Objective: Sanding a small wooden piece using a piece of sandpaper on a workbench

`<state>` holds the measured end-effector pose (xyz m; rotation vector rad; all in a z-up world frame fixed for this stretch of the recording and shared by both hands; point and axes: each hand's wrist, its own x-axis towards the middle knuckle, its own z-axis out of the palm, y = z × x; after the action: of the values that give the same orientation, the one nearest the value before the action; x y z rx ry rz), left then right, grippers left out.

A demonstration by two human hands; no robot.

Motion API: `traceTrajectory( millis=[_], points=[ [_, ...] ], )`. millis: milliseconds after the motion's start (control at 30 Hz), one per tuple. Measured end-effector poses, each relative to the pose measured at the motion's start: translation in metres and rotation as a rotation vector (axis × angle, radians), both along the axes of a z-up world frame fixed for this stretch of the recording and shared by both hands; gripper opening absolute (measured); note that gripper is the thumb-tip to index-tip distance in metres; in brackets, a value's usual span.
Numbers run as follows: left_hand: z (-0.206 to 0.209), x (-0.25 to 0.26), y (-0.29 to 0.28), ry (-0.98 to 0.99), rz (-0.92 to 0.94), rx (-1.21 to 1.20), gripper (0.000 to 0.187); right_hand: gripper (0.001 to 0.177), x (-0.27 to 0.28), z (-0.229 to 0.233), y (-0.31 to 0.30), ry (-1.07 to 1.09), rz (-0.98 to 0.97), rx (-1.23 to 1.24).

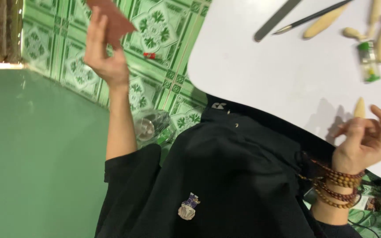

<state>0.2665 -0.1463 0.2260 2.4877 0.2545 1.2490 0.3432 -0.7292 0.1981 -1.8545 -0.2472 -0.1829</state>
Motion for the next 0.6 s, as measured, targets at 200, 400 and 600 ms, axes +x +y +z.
traceTrajectory(
  millis=[200,400,600],
  points=[
    [0.038,0.068,-0.173,-0.095,-0.526,-0.336,0.044,0.028,-0.001,0.021,0.015,0.169,-0.108,0.056],
    [0.005,0.103,-0.318,0.227,-0.793,-0.398,0.043,0.022,0.018,0.026,0.004,0.093,0.014,0.189],
    [-0.003,0.1,-0.344,0.444,-0.753,-0.048,0.046,0.029,0.022,0.019,-0.012,0.201,0.024,0.477]
  ],
)
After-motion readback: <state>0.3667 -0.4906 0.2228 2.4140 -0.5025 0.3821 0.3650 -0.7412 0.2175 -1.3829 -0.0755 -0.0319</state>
